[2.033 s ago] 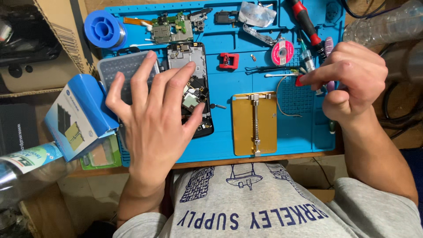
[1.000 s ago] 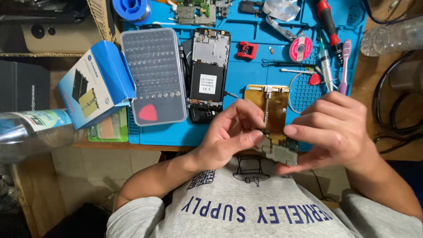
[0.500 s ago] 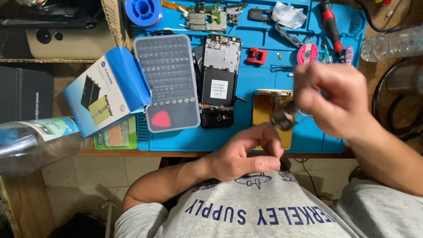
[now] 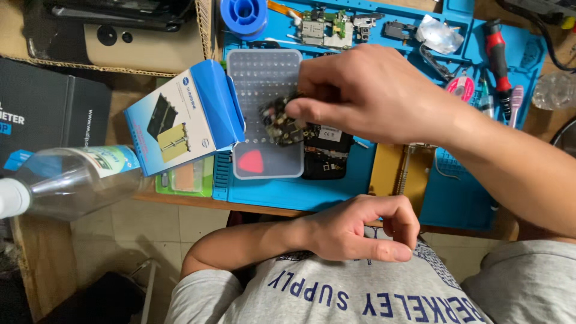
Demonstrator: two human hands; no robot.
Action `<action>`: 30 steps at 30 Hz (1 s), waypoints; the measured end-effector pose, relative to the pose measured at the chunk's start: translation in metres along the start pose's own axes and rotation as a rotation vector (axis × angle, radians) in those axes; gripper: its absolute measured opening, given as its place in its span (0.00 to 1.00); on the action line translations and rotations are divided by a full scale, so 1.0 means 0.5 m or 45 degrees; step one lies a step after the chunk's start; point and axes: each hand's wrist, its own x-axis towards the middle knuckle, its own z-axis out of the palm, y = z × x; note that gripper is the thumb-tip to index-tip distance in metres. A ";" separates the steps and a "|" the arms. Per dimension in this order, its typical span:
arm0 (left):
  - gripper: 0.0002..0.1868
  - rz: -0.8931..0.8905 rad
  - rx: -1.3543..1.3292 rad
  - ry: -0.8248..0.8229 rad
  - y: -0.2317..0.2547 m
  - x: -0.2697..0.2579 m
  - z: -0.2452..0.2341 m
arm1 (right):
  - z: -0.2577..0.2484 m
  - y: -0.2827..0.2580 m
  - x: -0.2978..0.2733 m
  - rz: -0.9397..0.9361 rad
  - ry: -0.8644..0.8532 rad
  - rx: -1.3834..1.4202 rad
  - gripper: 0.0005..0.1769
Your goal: The person handles a disassembled smartphone and its internal components on a blue work mat. They pick up the motherboard, place it on a gold-colored jig, and then use a small tube to apply a substance to the board.
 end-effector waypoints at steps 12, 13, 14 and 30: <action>0.07 0.004 -0.043 -0.035 -0.013 -0.003 -0.002 | 0.012 -0.019 -0.040 -0.495 0.193 -0.501 0.25; 0.07 0.006 -0.045 -0.024 -0.015 -0.003 -0.001 | 0.027 -0.016 -0.047 -0.504 0.187 -0.497 0.25; 0.07 0.009 -0.063 -0.038 -0.016 -0.002 0.000 | 0.041 -0.014 -0.055 -0.552 0.200 -0.657 0.21; 0.07 0.007 0.082 -0.062 0.001 0.004 -0.005 | 0.052 0.018 -0.045 -0.659 0.493 -0.552 0.10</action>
